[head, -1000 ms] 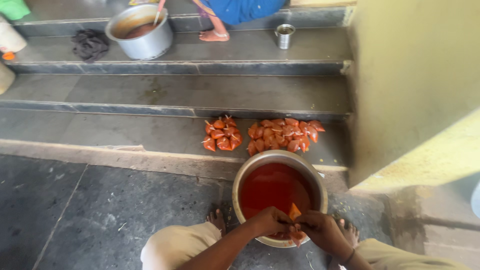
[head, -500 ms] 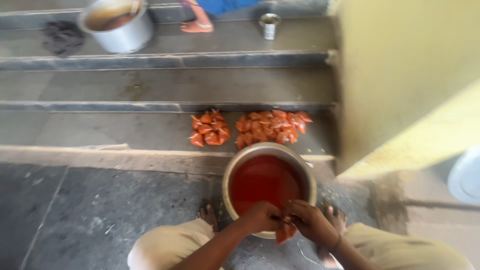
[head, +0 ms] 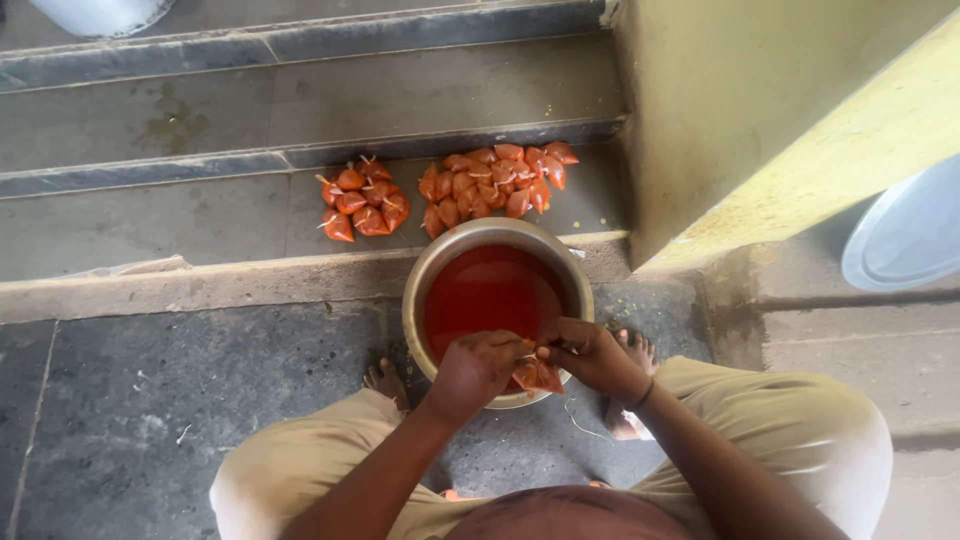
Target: The person sits on steps and fills small clear plastic pouches with red liquid from a metal basin using a long-handled ladle, then ties each pouch closed by hand and places the filled pouches on the step beside the basin, repeating the cycle.
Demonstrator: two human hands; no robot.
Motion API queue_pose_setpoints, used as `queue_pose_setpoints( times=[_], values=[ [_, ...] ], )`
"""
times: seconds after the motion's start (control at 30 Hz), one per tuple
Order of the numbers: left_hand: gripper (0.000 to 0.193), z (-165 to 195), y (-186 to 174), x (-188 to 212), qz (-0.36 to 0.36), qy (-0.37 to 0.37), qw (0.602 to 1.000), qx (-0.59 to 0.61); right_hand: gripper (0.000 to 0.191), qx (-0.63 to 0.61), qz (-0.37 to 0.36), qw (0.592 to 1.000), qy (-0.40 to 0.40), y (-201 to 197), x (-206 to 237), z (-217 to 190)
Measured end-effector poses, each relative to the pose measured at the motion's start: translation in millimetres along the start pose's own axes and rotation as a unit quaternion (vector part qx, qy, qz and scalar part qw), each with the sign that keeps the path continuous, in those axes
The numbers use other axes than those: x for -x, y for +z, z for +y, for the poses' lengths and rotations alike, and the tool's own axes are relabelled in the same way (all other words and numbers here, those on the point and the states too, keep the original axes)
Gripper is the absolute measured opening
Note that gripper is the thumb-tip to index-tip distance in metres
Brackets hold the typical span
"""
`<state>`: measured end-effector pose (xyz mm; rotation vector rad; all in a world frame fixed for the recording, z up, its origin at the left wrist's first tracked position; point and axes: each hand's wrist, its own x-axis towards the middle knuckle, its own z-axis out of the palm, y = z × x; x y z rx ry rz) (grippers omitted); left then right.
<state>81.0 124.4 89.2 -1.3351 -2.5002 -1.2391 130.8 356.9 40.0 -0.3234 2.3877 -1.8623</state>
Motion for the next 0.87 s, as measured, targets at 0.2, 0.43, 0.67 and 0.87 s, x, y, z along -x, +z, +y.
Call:
queue_pose_setpoints(
  times=[0.2,0.43,0.67,0.87],
  values=[
    [0.032,9.6,-6.5,0.8,0.011,0.034,0.999,-0.026,0.012,-0.102,-0.045,0.990,0.084,0.0,0.9,7.8],
    [0.018,13.6,-3.9,-1.2,-0.031,0.039,0.997,-0.059,0.018,-0.166,-0.097,0.961,0.199,-3.6,1.3,21.7],
    [0.012,-33.5,42.7,12.5,-0.055,-0.188,0.981,0.003,0.021,0.106,0.035,0.992,0.065,2.5,2.3,6.9],
    [0.033,-107.3,90.8,50.0,-0.154,-0.465,0.780,0.388,0.027,0.169,-0.040,0.984,0.024,20.8,4.7,-24.6]
  ],
)
